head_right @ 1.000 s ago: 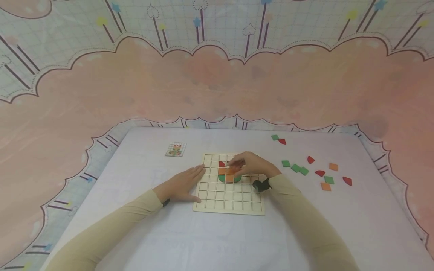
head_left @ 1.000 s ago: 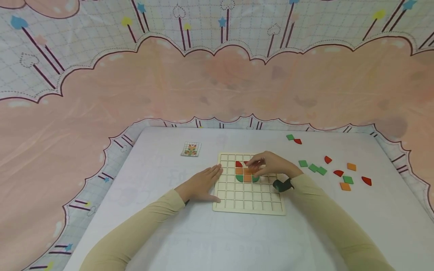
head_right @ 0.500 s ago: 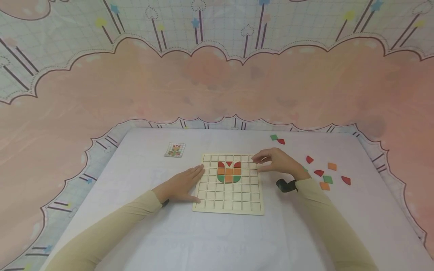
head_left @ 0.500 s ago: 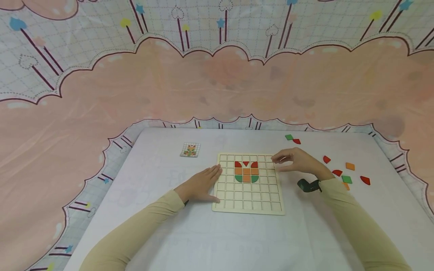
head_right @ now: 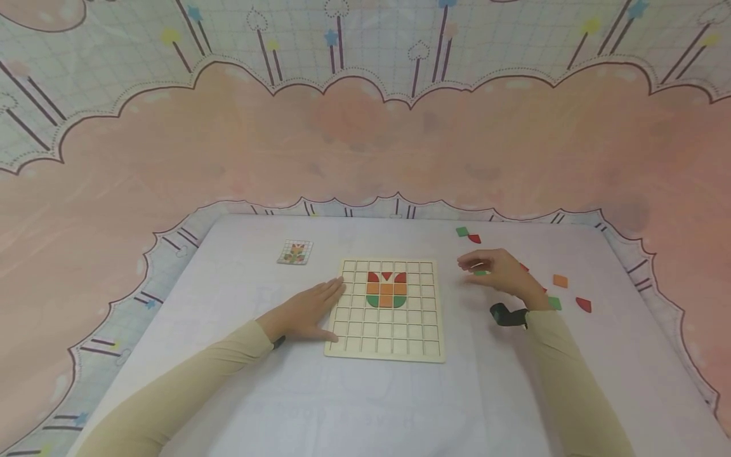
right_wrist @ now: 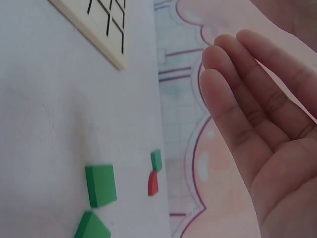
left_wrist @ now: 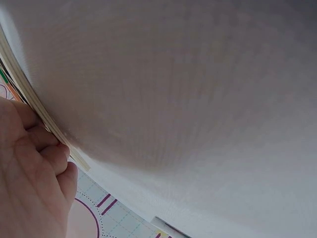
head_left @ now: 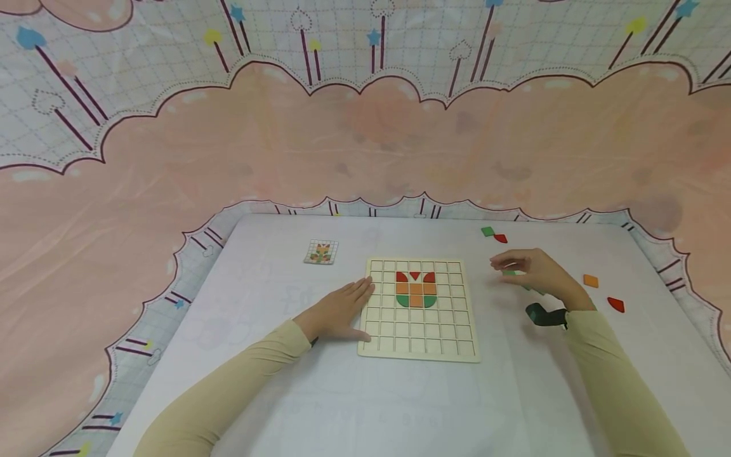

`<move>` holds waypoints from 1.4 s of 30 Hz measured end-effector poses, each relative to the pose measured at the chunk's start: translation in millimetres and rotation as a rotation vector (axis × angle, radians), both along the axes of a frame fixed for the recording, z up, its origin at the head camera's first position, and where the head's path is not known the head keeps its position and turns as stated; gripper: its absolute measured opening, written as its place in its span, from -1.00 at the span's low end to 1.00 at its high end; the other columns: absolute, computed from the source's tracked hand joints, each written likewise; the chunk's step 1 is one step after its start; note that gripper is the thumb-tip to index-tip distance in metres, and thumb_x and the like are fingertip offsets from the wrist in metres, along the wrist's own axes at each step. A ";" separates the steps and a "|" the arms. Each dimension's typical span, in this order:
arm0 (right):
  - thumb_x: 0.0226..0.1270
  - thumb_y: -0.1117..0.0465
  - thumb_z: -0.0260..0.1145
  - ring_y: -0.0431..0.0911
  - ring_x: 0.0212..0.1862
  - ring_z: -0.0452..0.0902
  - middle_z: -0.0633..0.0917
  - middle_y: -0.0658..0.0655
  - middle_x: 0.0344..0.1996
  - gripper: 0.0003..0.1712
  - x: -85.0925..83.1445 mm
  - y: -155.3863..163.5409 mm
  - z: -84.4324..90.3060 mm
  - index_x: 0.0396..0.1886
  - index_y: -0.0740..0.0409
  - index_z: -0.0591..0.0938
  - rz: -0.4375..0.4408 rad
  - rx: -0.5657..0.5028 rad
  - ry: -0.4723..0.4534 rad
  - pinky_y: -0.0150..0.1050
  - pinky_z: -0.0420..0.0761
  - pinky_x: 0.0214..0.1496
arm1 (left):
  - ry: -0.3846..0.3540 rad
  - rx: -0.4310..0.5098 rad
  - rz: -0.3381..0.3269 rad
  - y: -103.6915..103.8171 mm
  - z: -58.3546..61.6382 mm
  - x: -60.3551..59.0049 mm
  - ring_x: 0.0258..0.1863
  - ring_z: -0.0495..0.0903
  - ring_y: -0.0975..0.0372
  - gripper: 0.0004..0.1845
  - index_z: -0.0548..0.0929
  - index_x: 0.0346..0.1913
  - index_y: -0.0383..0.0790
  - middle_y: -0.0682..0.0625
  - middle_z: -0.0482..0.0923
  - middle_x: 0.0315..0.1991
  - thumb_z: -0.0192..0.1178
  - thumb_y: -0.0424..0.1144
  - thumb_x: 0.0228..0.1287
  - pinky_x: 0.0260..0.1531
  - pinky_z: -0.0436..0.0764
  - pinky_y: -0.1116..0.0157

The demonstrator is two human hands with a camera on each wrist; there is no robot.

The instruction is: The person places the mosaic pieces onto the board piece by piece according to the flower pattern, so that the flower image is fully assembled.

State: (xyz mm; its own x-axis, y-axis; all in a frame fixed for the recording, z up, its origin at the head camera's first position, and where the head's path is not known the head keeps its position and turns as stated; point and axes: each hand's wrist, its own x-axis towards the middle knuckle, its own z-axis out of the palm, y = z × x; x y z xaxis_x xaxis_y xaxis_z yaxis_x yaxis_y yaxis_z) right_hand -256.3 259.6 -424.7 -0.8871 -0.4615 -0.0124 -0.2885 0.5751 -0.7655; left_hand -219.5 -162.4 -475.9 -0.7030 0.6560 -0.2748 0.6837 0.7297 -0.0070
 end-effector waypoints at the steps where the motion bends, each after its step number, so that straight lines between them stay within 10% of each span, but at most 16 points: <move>1: 0.15 0.29 0.38 -0.19 -0.02 0.62 0.64 0.32 0.03 -0.54 1.4 3.3 0.2 0.06 0.33 0.57 -0.017 0.010 0.000 -0.41 0.58 0.05 | -0.001 0.000 0.001 0.1 -0.1 0.1 0.52 -0.19 0.08 0.16 -0.14 0.48 -0.32 -0.18 -0.26 0.52 -0.10 0.50 0.10 0.48 0.00 0.19; 7: 0.21 0.14 0.35 -0.49 -0.09 0.52 0.61 0.35 0.05 -0.49 8.0 24.2 -3.9 0.12 0.30 0.54 -0.115 0.037 -0.004 -0.69 0.44 -0.08 | 0.009 -0.001 -0.001 -0.2 -1.5 0.3 0.52 -0.17 0.08 0.16 -0.13 0.48 -0.32 -0.18 -0.25 0.52 -0.10 0.51 0.09 0.48 0.00 0.19; 21: 0.28 0.03 0.28 -0.69 -0.19 0.39 0.56 0.38 0.11 -0.40 18.7 63.3 -22.1 0.19 0.31 0.47 -0.207 0.080 -0.122 -0.63 0.50 -0.15 | 0.000 0.005 0.010 -1.4 -2.1 0.7 0.52 -0.19 0.08 0.16 -0.14 0.48 -0.32 -0.17 -0.25 0.52 -0.09 0.51 0.09 0.48 0.01 0.19; 28: 0.17 0.01 0.37 -0.64 -0.18 0.44 0.63 -0.30 -0.12 -0.33 17.9 73.8 -37.3 0.18 0.33 0.47 -0.230 0.048 -0.170 -0.71 0.45 -0.13 | -0.001 0.013 0.005 -1.7 -1.7 -0.4 0.52 -0.18 0.07 0.16 -0.14 0.48 -0.32 -0.18 -0.25 0.52 -0.09 0.51 0.09 0.48 0.00 0.19; 35: 0.18 0.00 0.36 -0.66 -0.19 0.40 0.61 0.27 0.06 -0.34 16.8 74.0 -43.9 0.16 0.33 0.49 -0.257 0.067 -0.133 -0.73 0.43 -0.14 | 0.013 0.013 -0.004 -2.1 -3.3 -1.8 0.52 -0.17 0.07 0.17 -0.13 0.48 -0.33 -0.19 -0.24 0.52 -0.11 0.51 0.09 0.48 0.02 0.18; 42: 0.19 -0.04 0.35 -0.71 -0.25 0.34 0.54 0.35 0.13 -0.32 16.2 77.8 -47.5 0.20 0.29 0.47 -0.319 0.117 -0.149 -0.71 0.44 -0.15 | 0.018 0.021 -0.019 -1.9 -4.7 -3.1 0.51 -0.14 0.05 0.16 -0.12 0.47 -0.34 -0.20 -0.22 0.51 -0.10 0.51 0.09 0.47 0.04 0.17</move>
